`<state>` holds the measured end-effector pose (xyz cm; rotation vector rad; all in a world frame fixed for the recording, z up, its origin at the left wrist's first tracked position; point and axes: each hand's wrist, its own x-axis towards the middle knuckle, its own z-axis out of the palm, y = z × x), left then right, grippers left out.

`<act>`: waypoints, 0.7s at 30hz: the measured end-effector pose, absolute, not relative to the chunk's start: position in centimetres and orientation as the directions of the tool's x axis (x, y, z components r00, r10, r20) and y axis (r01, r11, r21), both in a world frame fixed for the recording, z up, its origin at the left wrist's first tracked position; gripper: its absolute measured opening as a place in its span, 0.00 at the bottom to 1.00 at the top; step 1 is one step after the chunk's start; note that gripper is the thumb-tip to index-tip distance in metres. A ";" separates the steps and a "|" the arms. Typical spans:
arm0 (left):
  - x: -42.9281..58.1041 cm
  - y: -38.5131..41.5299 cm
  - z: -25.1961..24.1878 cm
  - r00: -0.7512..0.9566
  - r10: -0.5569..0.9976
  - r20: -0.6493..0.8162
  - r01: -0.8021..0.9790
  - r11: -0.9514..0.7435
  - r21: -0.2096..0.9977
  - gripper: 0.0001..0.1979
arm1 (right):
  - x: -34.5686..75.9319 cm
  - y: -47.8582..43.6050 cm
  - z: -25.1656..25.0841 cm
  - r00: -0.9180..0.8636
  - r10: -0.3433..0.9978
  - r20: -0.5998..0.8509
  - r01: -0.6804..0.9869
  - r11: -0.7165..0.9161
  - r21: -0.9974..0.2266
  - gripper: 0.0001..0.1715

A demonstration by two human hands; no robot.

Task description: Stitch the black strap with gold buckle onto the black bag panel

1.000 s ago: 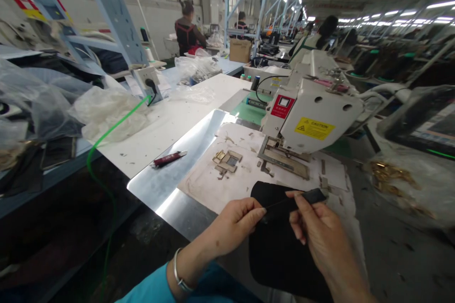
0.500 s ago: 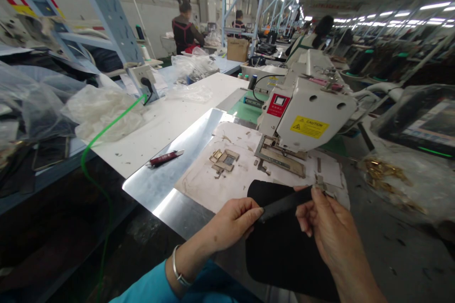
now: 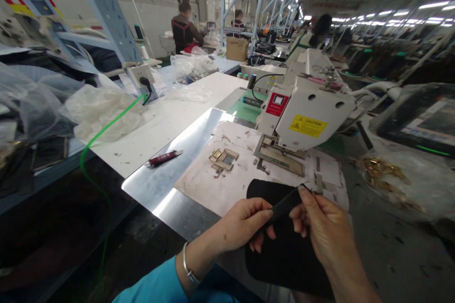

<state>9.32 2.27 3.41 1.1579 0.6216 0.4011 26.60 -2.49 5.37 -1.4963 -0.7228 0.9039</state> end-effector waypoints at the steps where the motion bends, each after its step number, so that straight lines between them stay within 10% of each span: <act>1: 9.3 2.2 3.4 0.767 0.592 -0.248 0.021 0.363 0.931 0.23 | 26.7 -2.6 5.3 0.507 0.853 -0.126 -0.041 -0.122 -0.992 0.28; 11: 9.2 2.3 3.6 0.779 0.579 -0.240 0.036 0.341 0.939 0.21 | 28.3 -3.1 5.2 0.497 0.868 0.028 0.273 -0.126 -0.954 0.26; 21: 9.3 1.9 4.3 0.786 0.581 -0.211 0.043 0.290 0.956 0.21 | 33.0 -3.3 5.2 0.460 0.800 0.385 0.762 -0.133 -0.634 0.27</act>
